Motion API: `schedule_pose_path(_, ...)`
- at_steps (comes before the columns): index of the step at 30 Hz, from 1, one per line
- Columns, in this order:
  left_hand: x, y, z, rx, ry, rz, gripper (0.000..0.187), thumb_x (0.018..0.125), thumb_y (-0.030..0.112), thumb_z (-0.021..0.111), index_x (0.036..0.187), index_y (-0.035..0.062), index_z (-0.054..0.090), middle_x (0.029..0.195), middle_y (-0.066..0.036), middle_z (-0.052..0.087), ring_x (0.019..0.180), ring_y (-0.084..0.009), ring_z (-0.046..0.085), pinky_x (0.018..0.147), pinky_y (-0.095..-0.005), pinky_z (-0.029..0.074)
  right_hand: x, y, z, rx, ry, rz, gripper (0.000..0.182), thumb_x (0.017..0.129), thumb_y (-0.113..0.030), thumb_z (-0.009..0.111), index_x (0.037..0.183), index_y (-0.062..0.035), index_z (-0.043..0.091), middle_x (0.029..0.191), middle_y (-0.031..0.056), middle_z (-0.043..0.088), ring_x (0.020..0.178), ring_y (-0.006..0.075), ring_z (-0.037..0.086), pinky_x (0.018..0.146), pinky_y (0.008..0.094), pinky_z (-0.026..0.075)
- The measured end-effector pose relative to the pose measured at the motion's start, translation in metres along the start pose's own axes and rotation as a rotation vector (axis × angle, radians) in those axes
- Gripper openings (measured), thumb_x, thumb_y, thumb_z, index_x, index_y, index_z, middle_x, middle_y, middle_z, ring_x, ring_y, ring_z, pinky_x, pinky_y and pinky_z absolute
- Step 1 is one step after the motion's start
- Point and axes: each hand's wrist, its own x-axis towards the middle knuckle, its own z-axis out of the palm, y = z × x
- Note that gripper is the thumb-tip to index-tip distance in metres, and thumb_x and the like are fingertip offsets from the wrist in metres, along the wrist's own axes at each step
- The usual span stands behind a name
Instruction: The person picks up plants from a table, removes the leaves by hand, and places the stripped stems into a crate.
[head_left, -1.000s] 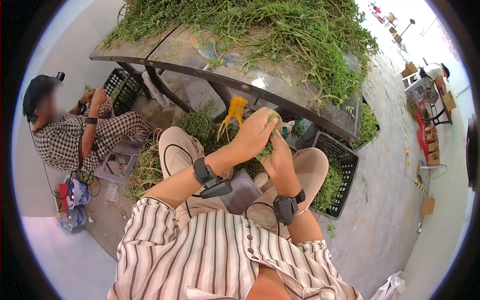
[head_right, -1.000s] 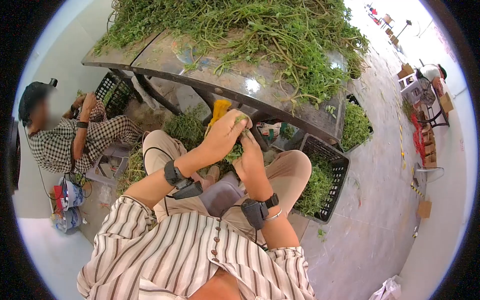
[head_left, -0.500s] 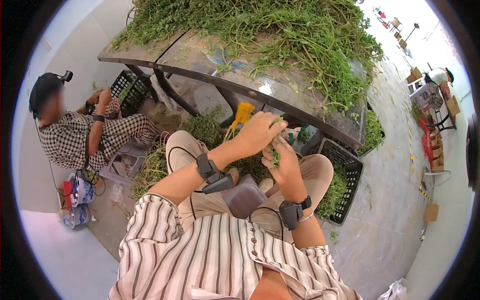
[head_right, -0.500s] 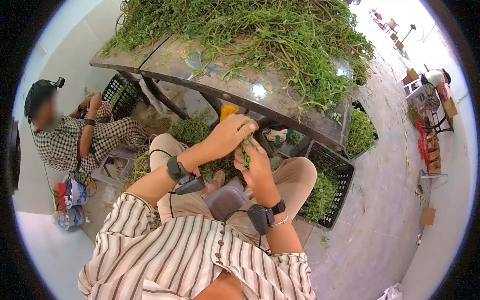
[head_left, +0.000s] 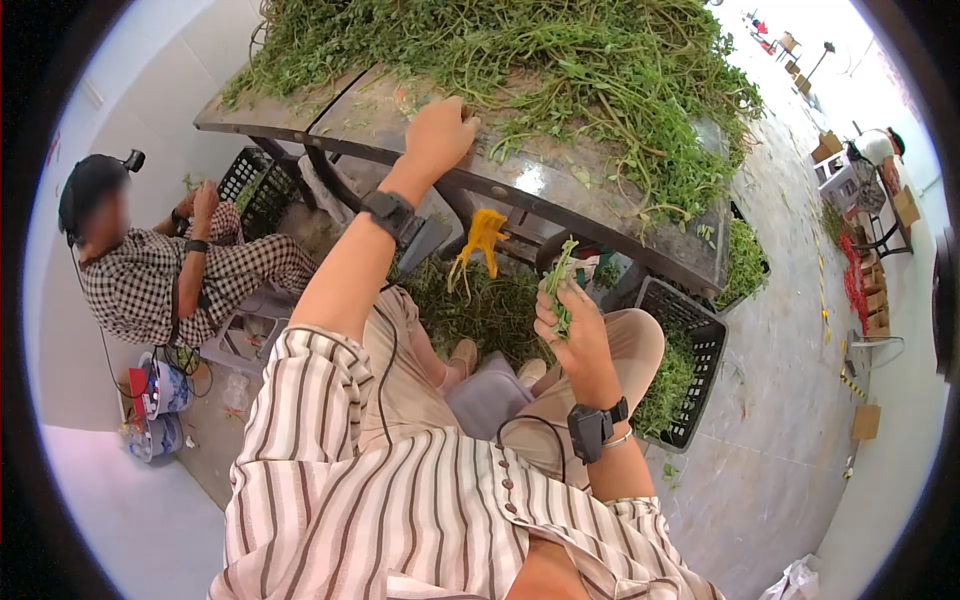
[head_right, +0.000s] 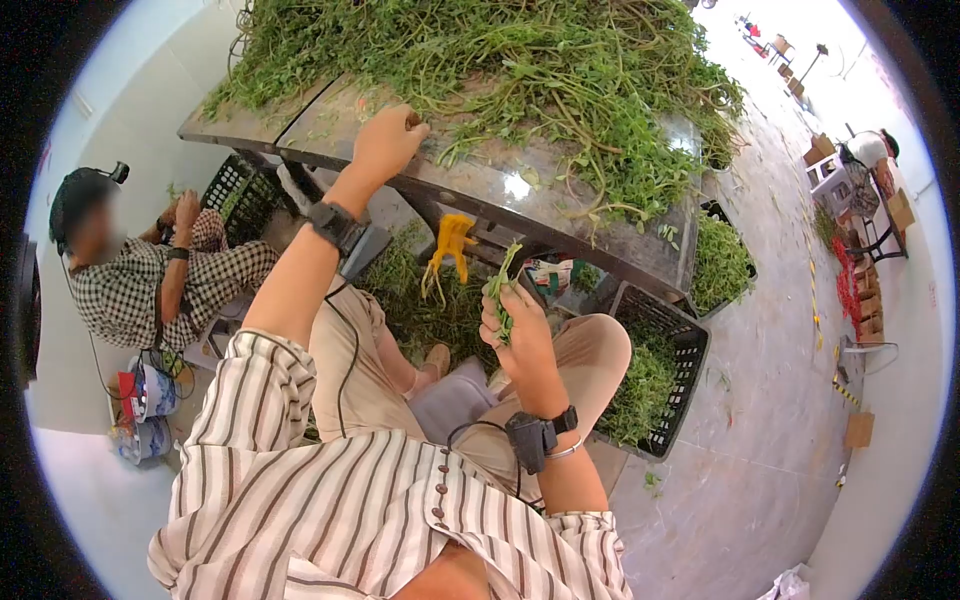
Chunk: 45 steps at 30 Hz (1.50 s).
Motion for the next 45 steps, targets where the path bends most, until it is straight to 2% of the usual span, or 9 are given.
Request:
schedule_pose_path(9, 0.025, -0.026, 0.016, 0.124, -0.048, -0.093, 0.023, 0.076, 0.022, 0.058, 0.086, 0.0007, 0.060, 0.092, -0.022, 0.063, 0.087, -0.0406, 0.061, 0.076, -0.0492, 0.048, -0.002, -0.001, -0.012, 0.037, 0.036, -0.022, 0.017, 0.094, -0.016, 0.050, 0.101, -0.0008, 0.051, 0.075, 0.0026, 0.049, 0.057, 0.0102, 0.043, 0.046, 0.0236, 0.033)
schedule_pose_path(18, 0.014, -0.019, -0.001, -0.052, -0.040, -0.128, 0.028, 0.073, 0.026, 0.061, 0.076, -0.0016, 0.062, 0.078, -0.022, 0.064, 0.076, -0.0383, 0.061, 0.069, -0.0430, 0.048, -0.001, 0.003, -0.017, 0.041, 0.030, -0.016, 0.014, 0.094, -0.013, 0.048, 0.099, -0.0006, 0.050, 0.077, 0.0036, 0.049, 0.057, 0.0102, 0.043, 0.045, 0.0240, 0.033)
schedule_pose_path(24, 0.003, -0.009, -0.015, -0.401, -0.050, -0.153, 0.032, 0.073, 0.026, 0.063, 0.075, -0.0054, 0.061, 0.067, -0.014, 0.061, 0.063, -0.0256, 0.057, 0.063, -0.0383, 0.045, -0.001, 0.000, -0.013, 0.002, 0.060, -0.021, 0.015, 0.093, -0.013, 0.048, 0.100, 0.0002, 0.049, 0.075, 0.0033, 0.048, 0.057, 0.0097, 0.043, 0.045, 0.0234, 0.033)
schedule_pose_path(27, 0.002, -0.010, -0.013, -0.806, -0.220, -0.375, 0.031, 0.074, 0.025, 0.064, 0.073, -0.0055, 0.062, 0.061, -0.006, 0.055, 0.059, -0.0170, 0.051, 0.056, -0.0337, 0.041, 0.000, -0.002, -0.010, -0.031, 0.053, -0.021, 0.015, 0.093, -0.014, 0.048, 0.100, -0.0003, 0.049, 0.074, 0.0028, 0.048, 0.057, 0.0094, 0.043, 0.045, 0.0231, 0.033)
schedule_pose_path(30, 0.001, -0.006, -0.011, -0.602, -0.010, -0.127, 0.026, 0.076, 0.023, 0.064, 0.066, -0.0012, 0.059, 0.057, 0.000, 0.047, 0.053, -0.0115, 0.043, 0.049, -0.0293, 0.034, 0.003, -0.007, -0.013, -0.031, 0.012, -0.024, 0.013, 0.093, -0.014, 0.049, 0.099, -0.0017, 0.049, 0.074, 0.0026, 0.048, 0.057, 0.0093, 0.043, 0.045, 0.0228, 0.033)
schedule_pose_path(32, 0.010, -0.013, -0.021, -0.949, -0.210, -0.296, 0.022, 0.077, 0.020, 0.064, 0.065, 0.0022, 0.058, 0.055, 0.002, 0.042, 0.048, -0.0084, 0.036, 0.045, -0.0264, 0.026, 0.003, -0.007, -0.015, 0.003, -0.004, -0.028, 0.015, 0.093, -0.012, 0.046, 0.104, -0.0016, 0.046, 0.079, 0.0052, 0.047, 0.060, 0.0100, 0.042, 0.046, 0.0219, 0.033)
schedule_pose_path(35, -0.008, 0.014, -0.023, -0.868, -0.269, -0.257, 0.028, 0.080, 0.022, 0.061, 0.059, 0.0095, 0.047, 0.054, 0.005, 0.034, 0.047, -0.0066, 0.026, 0.045, -0.0251, 0.020, 0.003, -0.007, -0.015, -0.005, 0.024, -0.032, 0.017, 0.093, -0.014, 0.048, 0.104, -0.0009, 0.048, 0.078, 0.0045, 0.048, 0.060, 0.0098, 0.043, 0.046, 0.0219, 0.033)
schedule_pose_path(41, -0.035, 0.041, -0.020, -0.993, -0.473, -0.302, 0.017, 0.079, 0.019, 0.065, 0.076, 0.0020, 0.063, 0.058, 0.005, 0.047, 0.049, -0.0066, 0.038, 0.046, -0.0237, 0.030, 0.003, -0.014, -0.002, -0.118, 0.027, -0.069, 0.015, 0.093, -0.019, 0.054, 0.098, -0.0056, 0.051, 0.073, 0.0007, 0.047, 0.057, 0.0089, 0.043, 0.045, 0.0220, 0.032)
schedule_pose_path(45, -0.068, 0.073, -0.018, -0.994, -0.503, -0.287, 0.014, 0.080, 0.019, 0.064, 0.074, 0.0067, 0.059, 0.058, 0.007, 0.041, 0.049, -0.0035, 0.032, 0.046, -0.0214, 0.024, 0.001, -0.024, 0.011, -0.130, 0.035, -0.146, 0.018, 0.091, -0.020, 0.057, 0.101, -0.0051, 0.053, 0.072, -0.0008, 0.046, 0.058, 0.0084, 0.042, 0.046, 0.0221, 0.032)
